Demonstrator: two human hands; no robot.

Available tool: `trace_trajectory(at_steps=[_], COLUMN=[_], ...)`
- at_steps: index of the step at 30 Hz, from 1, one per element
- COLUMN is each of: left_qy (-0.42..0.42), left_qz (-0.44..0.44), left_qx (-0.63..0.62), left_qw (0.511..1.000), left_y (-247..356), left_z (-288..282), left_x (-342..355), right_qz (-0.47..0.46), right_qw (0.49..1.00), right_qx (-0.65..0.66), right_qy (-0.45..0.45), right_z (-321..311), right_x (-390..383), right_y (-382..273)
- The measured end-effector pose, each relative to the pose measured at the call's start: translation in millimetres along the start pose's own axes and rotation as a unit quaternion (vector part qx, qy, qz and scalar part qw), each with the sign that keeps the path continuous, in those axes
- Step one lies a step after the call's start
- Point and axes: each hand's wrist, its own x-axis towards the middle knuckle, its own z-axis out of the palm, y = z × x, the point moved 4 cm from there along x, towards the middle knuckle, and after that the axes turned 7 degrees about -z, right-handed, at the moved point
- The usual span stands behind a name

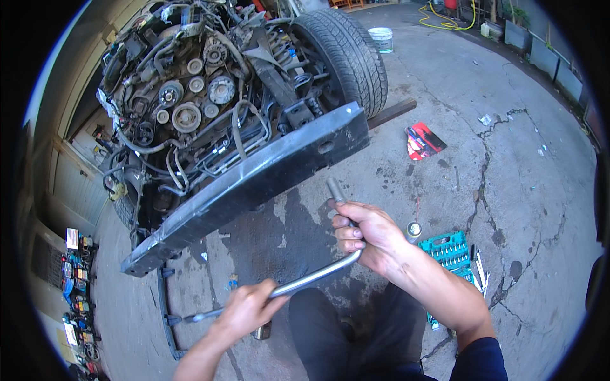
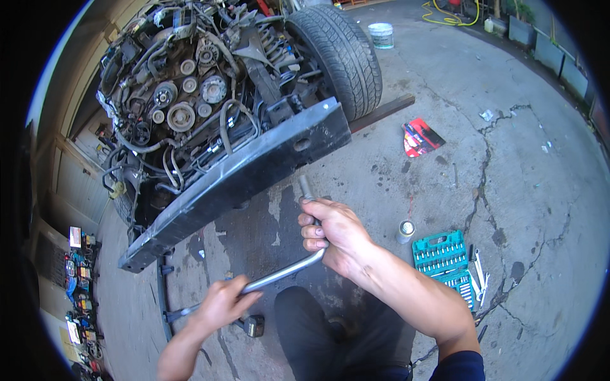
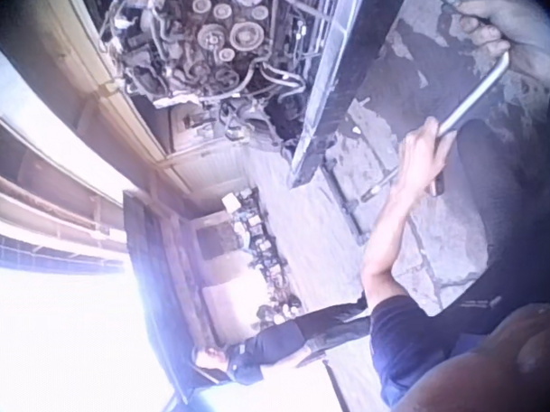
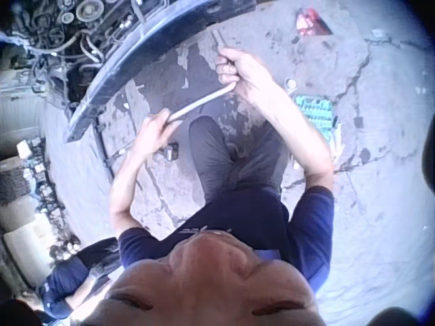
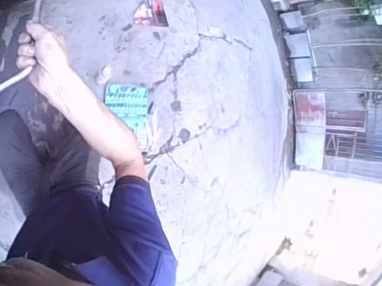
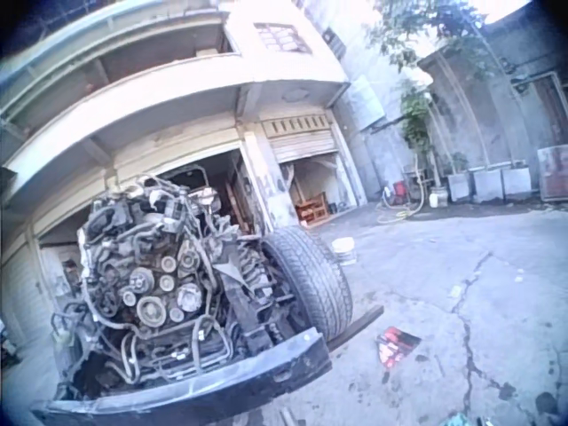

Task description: The person works on a detached car bumper, using a socket wrench and an impact driver to loosen and remove bolts. They apply lubricant to the bolt area and continue removing fasteners from the bumper.

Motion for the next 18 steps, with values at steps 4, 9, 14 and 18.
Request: trace_trajectory(at_steps=[4,9,14,18], left_qy=[0.053,0.261,0.336,0.333], left_qz=[-0.077,-0.046,0.097,0.156], left_qx=[0.22,0.392,0.461,0.502], left_qw=[0.971,0.881,0.815,0.783], left_y=[-24.5,-44.3,-29.1,-0.6], left_z=[-100.4,-213.1,-276.0,-297.3], left_x=[-73.3,-122.2,-85.6,-53.6], right_qz=[-0.022,-0.074,-0.084,-0.082], right_qw=[0.999,0.996,0.994,0.994], right_qx=[-0.023,-0.034,-0.036,-0.034], right_qy=[-0.005,0.042,0.055,0.065], right_z=[-4.4,-18.1,-9.8,-10.3], right_x=[35.9,67.2,80.3,91.1], right_y=[-15.6,-32.5,-36.2,-41.4])
